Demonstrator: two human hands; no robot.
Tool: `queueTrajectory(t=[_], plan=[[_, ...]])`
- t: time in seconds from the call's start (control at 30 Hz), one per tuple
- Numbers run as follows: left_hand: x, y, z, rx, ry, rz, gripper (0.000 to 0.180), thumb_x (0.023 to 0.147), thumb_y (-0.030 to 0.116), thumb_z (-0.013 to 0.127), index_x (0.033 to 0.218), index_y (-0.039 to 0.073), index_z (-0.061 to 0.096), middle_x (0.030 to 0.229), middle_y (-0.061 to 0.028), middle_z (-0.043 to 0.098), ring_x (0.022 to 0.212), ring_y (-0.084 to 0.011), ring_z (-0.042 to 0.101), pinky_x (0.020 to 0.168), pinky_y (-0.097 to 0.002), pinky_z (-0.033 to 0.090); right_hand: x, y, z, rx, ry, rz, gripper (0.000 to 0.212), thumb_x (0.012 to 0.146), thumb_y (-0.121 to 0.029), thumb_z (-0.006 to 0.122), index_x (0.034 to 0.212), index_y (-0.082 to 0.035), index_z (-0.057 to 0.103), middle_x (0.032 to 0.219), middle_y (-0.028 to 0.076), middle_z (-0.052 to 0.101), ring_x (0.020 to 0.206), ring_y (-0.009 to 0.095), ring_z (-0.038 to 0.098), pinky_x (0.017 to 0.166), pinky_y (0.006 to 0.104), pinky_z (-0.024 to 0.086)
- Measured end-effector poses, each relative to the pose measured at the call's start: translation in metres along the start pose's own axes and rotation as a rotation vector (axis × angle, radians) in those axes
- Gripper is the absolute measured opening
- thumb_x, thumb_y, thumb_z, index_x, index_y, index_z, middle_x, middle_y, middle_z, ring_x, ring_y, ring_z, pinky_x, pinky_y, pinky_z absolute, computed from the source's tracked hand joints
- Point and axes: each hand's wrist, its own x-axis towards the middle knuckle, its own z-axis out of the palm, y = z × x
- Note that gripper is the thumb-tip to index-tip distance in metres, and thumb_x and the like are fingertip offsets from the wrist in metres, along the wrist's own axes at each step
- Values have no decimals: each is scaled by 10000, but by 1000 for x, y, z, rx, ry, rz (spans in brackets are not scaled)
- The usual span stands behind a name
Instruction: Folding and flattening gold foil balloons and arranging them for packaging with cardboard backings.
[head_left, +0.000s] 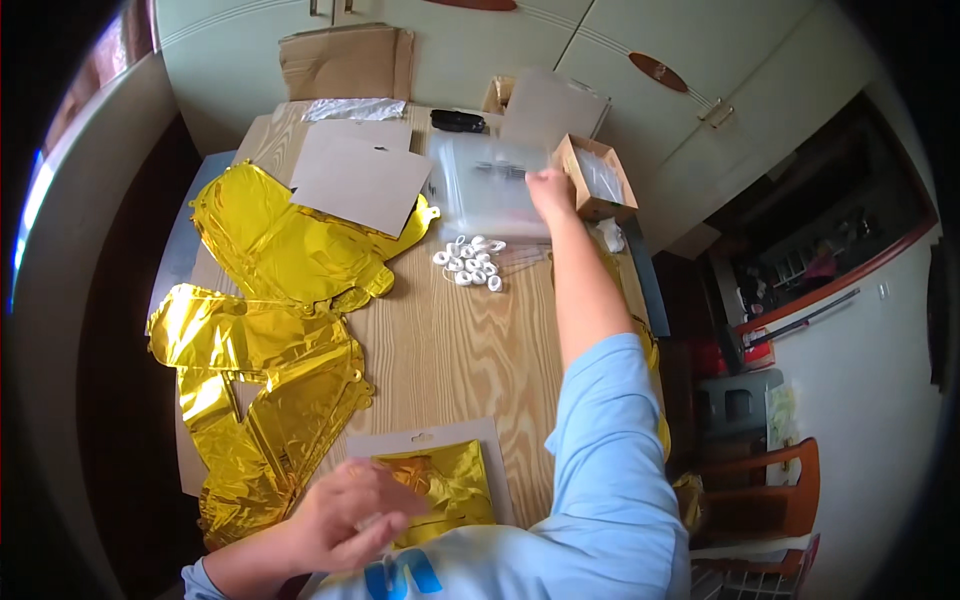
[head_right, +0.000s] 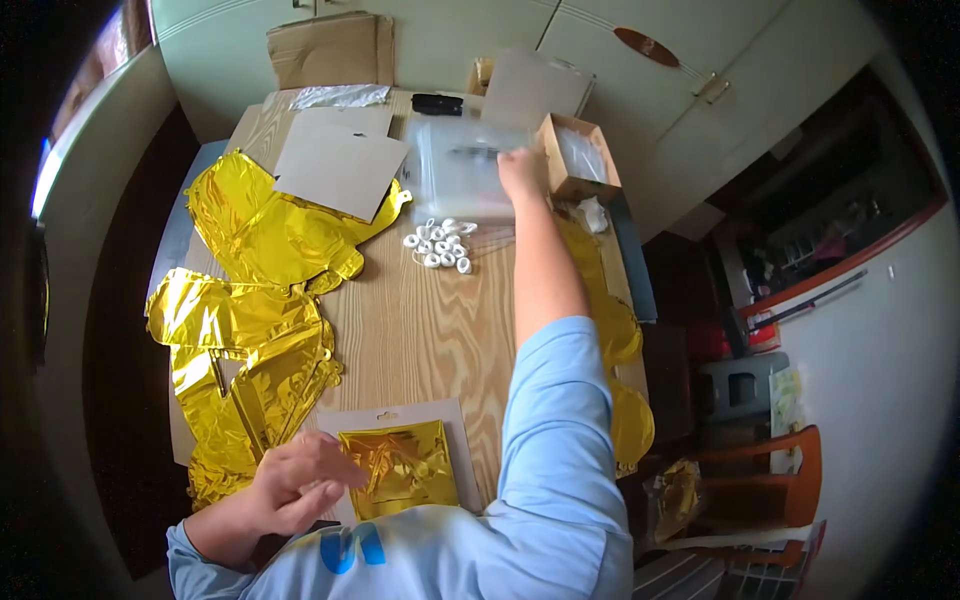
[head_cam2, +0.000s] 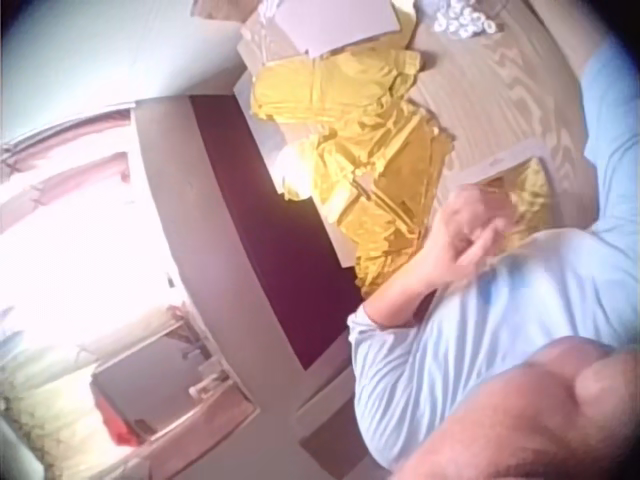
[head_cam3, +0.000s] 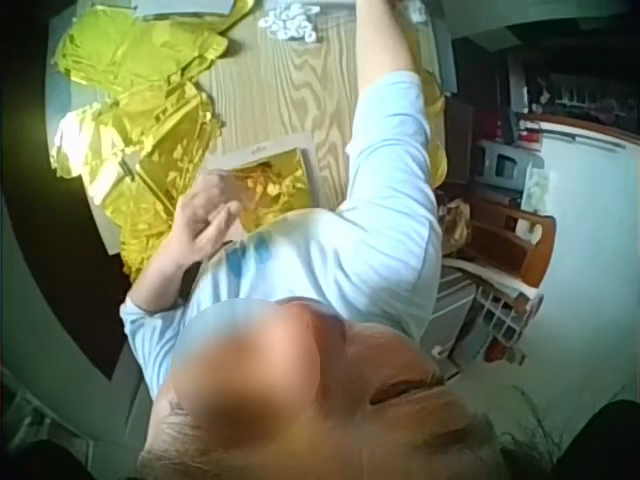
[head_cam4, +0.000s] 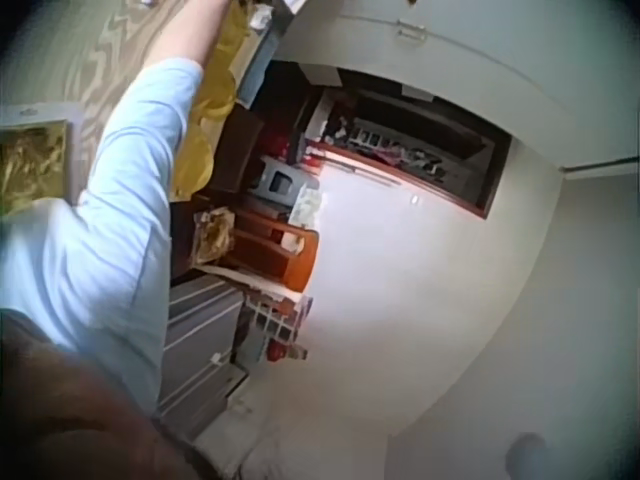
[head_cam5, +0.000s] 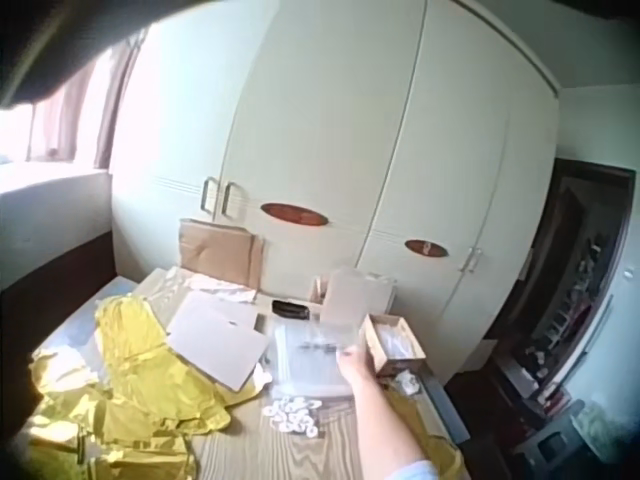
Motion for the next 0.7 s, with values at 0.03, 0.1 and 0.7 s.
queueTrajectory(t=[0.03, 0.1, 0.7], plan=[[-7, -3, 3, 78, 62, -77, 164, 841, 16, 697, 1004, 26, 709, 1037, -120, 747, 940, -274, 683, 891, -398, 514, 4, -6, -11, 37, 13, -75, 257, 896, -273, 666, 887, -31, 753, 963, 192, 753, 936, 353, 718, 847, 454, 555], [-10, -12, -2, 230, 133, -119, 208, 764, -90, 693, 934, 26, 719, 955, -125, 736, 956, -288, 690, 839, -393, 519, 16, -32, -41, 131, -128, -245, 205, 874, -244, 739, 859, -42, 710, 763, 94, 704, 733, 210, 662, 689, 399, 522], [-29, 45, -16, 1038, 682, 158, 232, 833, -59, 740, 1052, 17, 731, 1176, -141, 687, 1100, -282, 664, 961, -382, 538, -341, -255, -149, -510, -531, -718, 257, 873, -224, 663, 1022, -31, 743, 994, 194, 736, 929, 354, 720, 796, 464, 575]])
